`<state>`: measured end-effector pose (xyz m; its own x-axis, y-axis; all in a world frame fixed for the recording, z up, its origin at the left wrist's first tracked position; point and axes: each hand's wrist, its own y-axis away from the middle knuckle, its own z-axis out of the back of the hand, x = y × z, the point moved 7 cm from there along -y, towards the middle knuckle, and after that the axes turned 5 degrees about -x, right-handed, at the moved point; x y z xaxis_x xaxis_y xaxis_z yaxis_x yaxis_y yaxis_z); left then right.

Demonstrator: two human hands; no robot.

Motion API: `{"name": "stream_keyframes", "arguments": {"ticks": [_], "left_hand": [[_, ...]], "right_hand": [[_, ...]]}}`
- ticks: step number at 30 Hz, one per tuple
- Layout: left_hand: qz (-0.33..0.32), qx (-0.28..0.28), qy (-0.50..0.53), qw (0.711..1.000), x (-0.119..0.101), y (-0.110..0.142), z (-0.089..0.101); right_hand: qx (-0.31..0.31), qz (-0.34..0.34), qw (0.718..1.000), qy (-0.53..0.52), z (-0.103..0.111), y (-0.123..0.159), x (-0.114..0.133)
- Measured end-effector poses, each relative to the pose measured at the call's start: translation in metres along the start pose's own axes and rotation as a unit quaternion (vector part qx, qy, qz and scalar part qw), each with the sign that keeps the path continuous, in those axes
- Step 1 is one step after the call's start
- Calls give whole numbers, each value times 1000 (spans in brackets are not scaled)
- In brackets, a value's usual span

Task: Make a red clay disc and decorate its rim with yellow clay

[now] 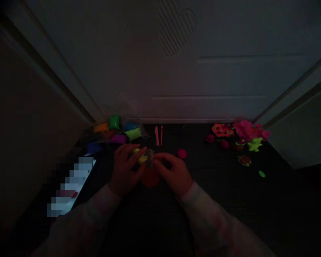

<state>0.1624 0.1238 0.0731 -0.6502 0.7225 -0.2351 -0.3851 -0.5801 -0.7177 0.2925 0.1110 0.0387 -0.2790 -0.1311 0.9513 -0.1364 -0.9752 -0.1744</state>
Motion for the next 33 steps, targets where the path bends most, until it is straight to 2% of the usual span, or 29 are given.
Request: {"name": "stream_keyframes", "arguments": {"ticks": [5,9,15,19,23,27,33], "left_hand": [[-23,11,0,1000,-3,2,-3],[-14,18,2,1000,-4,1,-3],[26,-28,23,999,-8,1,6],[53,9,22,998,-9,2,-3],[64,14,21,998,-7,0,-4],[76,3,9,997,-4,-2,-1],[13,-2,41,999,-9,-1,-6]], "right_hand": [[-30,68,989,124,3,2,9],[-24,53,993,105,2,1,9],[-141,48,976,157,15,1,10],[-119,39,984,127,7,2,10],[-92,12,993,72,-4,5,9],[-101,84,978,165,-10,8,22],[-123,190,933,279,-12,11,34]]}}
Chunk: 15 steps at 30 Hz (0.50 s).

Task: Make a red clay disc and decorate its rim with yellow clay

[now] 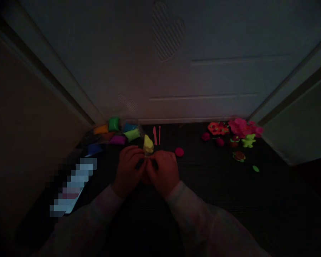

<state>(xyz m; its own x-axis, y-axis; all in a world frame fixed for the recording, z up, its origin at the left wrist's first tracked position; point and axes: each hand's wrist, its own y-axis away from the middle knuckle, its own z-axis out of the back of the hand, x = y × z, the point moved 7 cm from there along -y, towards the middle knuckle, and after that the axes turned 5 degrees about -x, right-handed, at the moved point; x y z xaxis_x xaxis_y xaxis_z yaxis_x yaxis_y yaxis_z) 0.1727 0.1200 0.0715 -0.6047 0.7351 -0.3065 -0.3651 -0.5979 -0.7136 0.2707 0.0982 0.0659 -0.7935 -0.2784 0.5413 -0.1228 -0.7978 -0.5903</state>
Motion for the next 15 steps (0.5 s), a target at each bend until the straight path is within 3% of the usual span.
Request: {"name": "stream_keyframes", "arguments": {"ticks": [5,10,13,15], "left_hand": [[73,-5,39,997,11,2,-4],[213,25,106,971,27,5,-7],[298,33,220,928,38,7,-10],[351,42,324,878,42,9,-16]], "right_hand": [[-2,-3,999,35,-1,-2,-5],[11,17,997,-70,-1,0,2],[-9,-19,988,-156,4,-2,-5],[-26,-88,970,-227,5,-4,-19]]}}
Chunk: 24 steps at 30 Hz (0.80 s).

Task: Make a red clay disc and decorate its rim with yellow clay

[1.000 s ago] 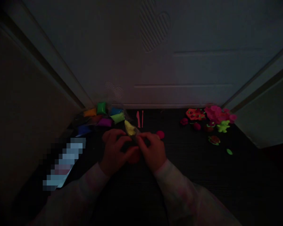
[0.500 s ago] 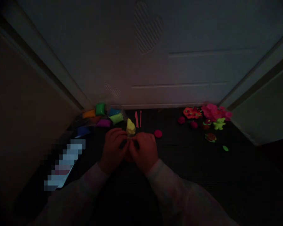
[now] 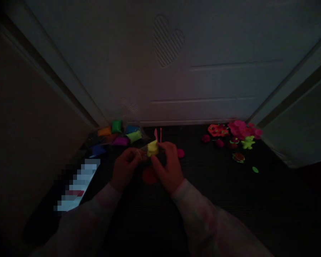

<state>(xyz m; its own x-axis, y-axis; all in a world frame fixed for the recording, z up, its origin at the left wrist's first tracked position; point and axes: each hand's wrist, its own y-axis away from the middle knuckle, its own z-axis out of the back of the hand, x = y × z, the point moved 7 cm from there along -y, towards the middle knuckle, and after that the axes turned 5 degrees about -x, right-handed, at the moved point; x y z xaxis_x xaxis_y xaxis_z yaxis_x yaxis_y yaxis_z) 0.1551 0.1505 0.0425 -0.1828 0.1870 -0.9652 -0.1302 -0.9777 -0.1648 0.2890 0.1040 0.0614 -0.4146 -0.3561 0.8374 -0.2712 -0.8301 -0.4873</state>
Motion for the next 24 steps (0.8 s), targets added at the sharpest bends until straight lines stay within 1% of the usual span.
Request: {"name": "stream_keyframes", "arguments": {"ticks": [2,4,5,7,11,13,15,17,19,21,24], "left_hand": [[46,30,81,995,3,-1,-3],[72,51,117,989,5,0,-6],[79,57,125,987,5,0,-7],[85,54,138,985,7,-1,-7],[79,7,145,986,12,-4,-1],[48,-18,134,990,11,-7,5],[-3,-28,102,994,7,-9,11],[-54,-16,49,997,1,-9,13],[-86,12,-2,996,-3,-8,11],[-96,47,-26,994,-6,-6,7],[-88,99,-26,991,-7,-4,-1]], "right_hand": [[4,-92,992,-90,0,-3,-14],[50,-173,970,-165,-9,-3,-24],[74,-202,958,-191,-13,-2,-27],[103,-234,941,-222,-18,1,-28],[91,-257,933,-235,-18,2,-33],[85,-265,931,-238,-17,3,-37],[81,-270,927,-247,-16,2,-41],[74,-274,923,-259,-15,2,-44],[69,-281,919,-269,-14,1,-45],[77,-290,913,-277,-15,2,-45],[98,-299,908,-278,-17,3,-44]]}}
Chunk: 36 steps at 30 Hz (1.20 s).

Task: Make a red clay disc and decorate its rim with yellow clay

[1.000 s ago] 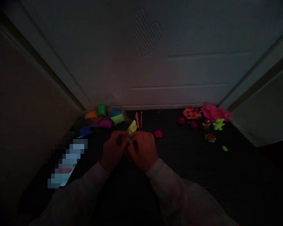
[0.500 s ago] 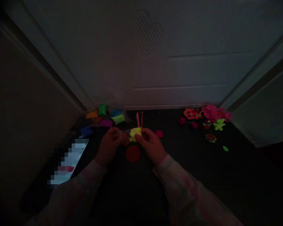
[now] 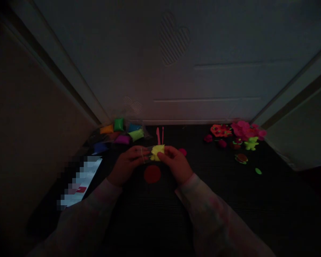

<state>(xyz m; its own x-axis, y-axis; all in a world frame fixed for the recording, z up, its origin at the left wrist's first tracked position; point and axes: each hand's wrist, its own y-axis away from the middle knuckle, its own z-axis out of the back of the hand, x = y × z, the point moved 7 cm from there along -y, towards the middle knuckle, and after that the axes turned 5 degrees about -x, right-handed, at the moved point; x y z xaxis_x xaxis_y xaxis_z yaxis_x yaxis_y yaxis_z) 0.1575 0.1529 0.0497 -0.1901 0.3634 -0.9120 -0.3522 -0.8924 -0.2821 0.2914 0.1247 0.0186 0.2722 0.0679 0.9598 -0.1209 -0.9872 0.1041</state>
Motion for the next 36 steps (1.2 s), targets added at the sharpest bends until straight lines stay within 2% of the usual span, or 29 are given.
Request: {"name": "stream_keyframes", "arguments": {"ticks": [10,19,25,30,36], "left_hand": [[23,38,31,999,-2,2,-5],[37,56,23,998,1,3,-6],[9,74,-17,997,-1,4,-10],[-5,89,-47,995,0,5,-11],[1,83,-25,996,-2,6,-11]], "right_hand": [[4,8,1000,11,-3,2,1],[45,-16,999,-18,-7,2,-3],[38,-44,998,6,-4,2,-8],[23,-42,999,16,-2,3,-8],[17,-50,998,34,0,4,-6]]}}
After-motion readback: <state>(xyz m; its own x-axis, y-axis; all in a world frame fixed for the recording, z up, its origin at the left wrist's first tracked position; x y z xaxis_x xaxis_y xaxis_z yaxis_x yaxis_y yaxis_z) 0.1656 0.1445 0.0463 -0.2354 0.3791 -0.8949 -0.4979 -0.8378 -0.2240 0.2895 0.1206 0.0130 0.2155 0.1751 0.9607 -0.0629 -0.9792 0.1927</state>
